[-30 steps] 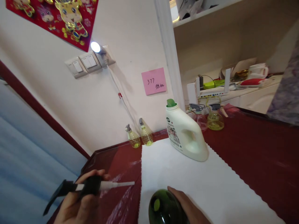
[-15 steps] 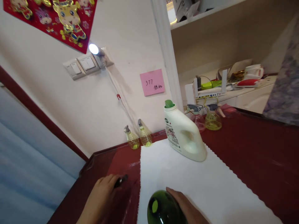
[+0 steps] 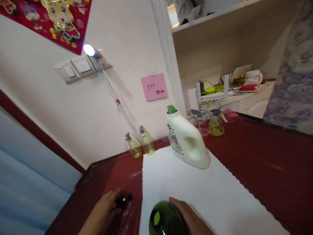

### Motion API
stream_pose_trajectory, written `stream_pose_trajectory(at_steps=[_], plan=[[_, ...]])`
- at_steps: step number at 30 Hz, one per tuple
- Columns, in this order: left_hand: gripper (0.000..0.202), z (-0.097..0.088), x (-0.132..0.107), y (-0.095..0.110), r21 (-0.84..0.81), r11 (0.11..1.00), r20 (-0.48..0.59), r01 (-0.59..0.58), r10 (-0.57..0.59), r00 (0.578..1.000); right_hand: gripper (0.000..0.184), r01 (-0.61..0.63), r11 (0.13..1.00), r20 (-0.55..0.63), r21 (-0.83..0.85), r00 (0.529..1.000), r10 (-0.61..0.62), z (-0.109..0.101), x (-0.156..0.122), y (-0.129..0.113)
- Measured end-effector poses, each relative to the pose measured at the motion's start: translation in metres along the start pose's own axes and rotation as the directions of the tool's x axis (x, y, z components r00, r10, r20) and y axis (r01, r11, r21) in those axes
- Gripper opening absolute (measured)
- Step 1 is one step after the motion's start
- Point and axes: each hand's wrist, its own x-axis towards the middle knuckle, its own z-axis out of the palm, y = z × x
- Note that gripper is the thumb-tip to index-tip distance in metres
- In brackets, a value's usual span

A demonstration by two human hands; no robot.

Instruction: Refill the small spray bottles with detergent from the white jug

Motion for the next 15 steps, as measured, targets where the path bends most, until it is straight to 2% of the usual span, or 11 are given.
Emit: stream_pose_trajectory(at_steps=[2, 4, 5, 7, 8, 9, 10, 12, 13, 15], plan=[[0.053, -0.012, -0.002, 0.008, -0.050, 0.999, -0.073, -0.016, 0.012, 0.997, 0.078, -0.019, 0.998, 0.012, 0.059, 1.000, 0.019, -0.002, -0.001, -0.001], [0.051, -0.025, -0.007, 0.026, -0.181, 0.982, -0.164, -0.043, 0.013, 0.986, 0.080, -0.025, 0.997, 0.002, 0.072, 1.000, 0.025, -0.003, -0.001, 0.000], [0.051, -0.030, -0.011, 0.038, -0.283, 0.958, -0.154, -0.049, 0.005, 0.988, 0.081, -0.028, 0.997, -0.009, 0.071, 1.000, 0.029, -0.003, -0.001, 0.001], [0.058, -0.035, -0.022, 0.069, -0.536, 0.844, -0.020, -0.025, 0.017, 1.000, 0.086, -0.026, 0.998, -0.033, 0.065, 0.999, 0.028, -0.002, -0.001, 0.005], [0.068, -0.034, -0.028, 0.085, -0.644, 0.765, 0.067, -0.008, 0.067, 0.995, 0.088, -0.022, 0.998, -0.047, 0.064, 0.999, 0.025, -0.001, -0.001, 0.008], [0.078, -0.030, -0.034, 0.101, -0.721, 0.693, 0.101, -0.010, 0.119, 0.988, 0.088, -0.014, 0.998, -0.062, 0.065, 0.998, 0.018, 0.000, -0.001, 0.011], [0.087, -0.024, -0.039, 0.117, -0.744, 0.668, 0.129, -0.014, 0.165, 0.978, 0.087, -0.001, 0.998, -0.077, 0.069, 0.997, 0.007, 0.001, -0.002, 0.014], [0.094, -0.007, -0.045, 0.144, -0.740, 0.673, 0.204, -0.022, 0.255, 0.945, 0.078, 0.023, 0.996, -0.114, 0.084, 0.993, -0.013, 0.003, -0.003, 0.020], [0.090, 0.003, -0.045, 0.155, -0.750, 0.658, 0.201, -0.063, 0.318, 0.927, 0.073, 0.033, 0.995, -0.137, 0.089, 0.990, -0.021, 0.004, -0.003, 0.022], [0.087, 0.020, -0.041, 0.170, -0.782, 0.607, 0.118, -0.142, 0.368, 0.922, 0.066, 0.054, 0.995, -0.189, 0.078, 0.981, -0.039, 0.004, -0.004, 0.023]])
